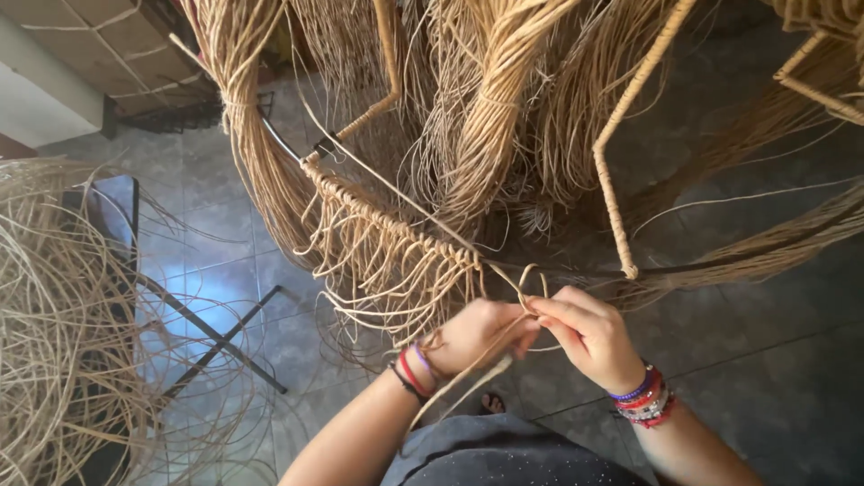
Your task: Weaving and knotting natural fiber strands onto a metal furniture frame.
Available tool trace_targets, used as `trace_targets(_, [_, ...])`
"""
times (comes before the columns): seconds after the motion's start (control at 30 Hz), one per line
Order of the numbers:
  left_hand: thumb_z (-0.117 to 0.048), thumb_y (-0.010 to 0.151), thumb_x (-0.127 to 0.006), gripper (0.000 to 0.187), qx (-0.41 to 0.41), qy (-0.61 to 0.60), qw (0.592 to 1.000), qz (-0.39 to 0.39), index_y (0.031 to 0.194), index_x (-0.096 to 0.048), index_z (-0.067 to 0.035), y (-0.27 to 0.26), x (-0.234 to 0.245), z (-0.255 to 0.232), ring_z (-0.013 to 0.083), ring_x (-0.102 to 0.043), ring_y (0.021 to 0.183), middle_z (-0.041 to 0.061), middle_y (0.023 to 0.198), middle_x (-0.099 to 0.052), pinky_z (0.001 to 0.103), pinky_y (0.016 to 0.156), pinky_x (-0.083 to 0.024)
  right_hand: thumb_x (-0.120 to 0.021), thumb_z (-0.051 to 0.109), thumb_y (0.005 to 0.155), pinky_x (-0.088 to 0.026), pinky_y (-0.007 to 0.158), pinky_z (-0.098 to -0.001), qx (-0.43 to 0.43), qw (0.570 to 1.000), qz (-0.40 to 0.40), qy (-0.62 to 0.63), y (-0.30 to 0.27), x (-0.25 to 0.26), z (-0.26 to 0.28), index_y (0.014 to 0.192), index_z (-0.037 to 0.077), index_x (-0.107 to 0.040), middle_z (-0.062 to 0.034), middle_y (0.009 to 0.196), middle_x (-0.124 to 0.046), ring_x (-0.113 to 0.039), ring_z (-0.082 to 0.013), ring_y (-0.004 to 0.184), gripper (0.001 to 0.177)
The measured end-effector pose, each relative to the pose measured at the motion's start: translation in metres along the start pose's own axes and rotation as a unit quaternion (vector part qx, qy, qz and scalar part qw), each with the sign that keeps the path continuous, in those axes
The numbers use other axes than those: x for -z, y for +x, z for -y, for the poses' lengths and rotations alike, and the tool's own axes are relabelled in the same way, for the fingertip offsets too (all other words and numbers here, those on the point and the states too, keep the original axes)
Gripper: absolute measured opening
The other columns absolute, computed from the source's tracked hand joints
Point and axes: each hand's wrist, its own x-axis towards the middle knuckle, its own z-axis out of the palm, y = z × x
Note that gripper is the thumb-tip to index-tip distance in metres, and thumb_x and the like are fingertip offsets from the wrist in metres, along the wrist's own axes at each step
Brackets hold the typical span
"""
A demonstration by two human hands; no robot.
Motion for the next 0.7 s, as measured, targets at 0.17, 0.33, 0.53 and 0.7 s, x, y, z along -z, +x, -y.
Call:
trace_targets(0.17, [-0.034,0.109,-0.048,0.037,0.028,0.089,0.995,0.035,0.08,-0.058,-0.014,-0.011,0.016,-0.011,0.0375,-0.071,0.074,0.009,0.069,-0.07,0.046,0.068,-0.057,-0.069,0.015,0.094,-0.058,0.057,-0.038,-0.004,1.0,-0.007,0.002,0.006,-0.016,0.001,0.102,0.008,-0.08,-0.0069,0.079,-0.073,-0.072,-0.0315,0.067,0.016])
trace_targets(0.33, [-0.037,0.108,-0.048,0.038,0.038,0.141,0.988,0.046,0.078,-0.056,-0.014,-0.013,0.014,-0.004,0.0367,-0.071,0.071,0.008,0.066,-0.068,0.048,0.066,-0.057,-0.066,0.016,0.096,-0.059,0.057,-0.0352,-0.007,0.999,-0.036,0.015,0.001,-0.027,0.001,0.101,0.009,-0.08,-0.0048,0.079,-0.073,-0.072,-0.0286,0.065,0.017])
trace_targets(0.53, [-0.034,0.111,-0.045,0.038,-0.058,0.017,0.997,-0.05,0.097,-0.069,-0.009,-0.011,-0.007,-0.006,0.0167,-0.073,0.081,0.003,0.092,-0.075,0.03,0.076,-0.058,-0.051,0.01,0.103,-0.053,0.065,-0.0283,0.004,1.0,0.003,-0.015,-0.003,-0.023,0.006,0.107,0.004,-0.069,-0.0061,0.086,-0.068,-0.064,-0.0165,0.067,0.019])
trace_targets(0.7, [-0.046,0.112,-0.033,0.048,-0.034,0.035,0.995,-0.085,0.073,-0.048,-0.02,-0.007,-0.013,-0.018,0.0119,-0.043,0.057,-0.006,0.063,-0.045,0.03,0.061,-0.039,-0.051,0.005,0.102,-0.058,0.075,-0.0312,0.0,0.999,-0.012,-0.053,-0.003,-0.024,-0.001,0.107,0.003,-0.067,-0.0085,0.095,-0.073,-0.073,-0.0212,0.081,0.017])
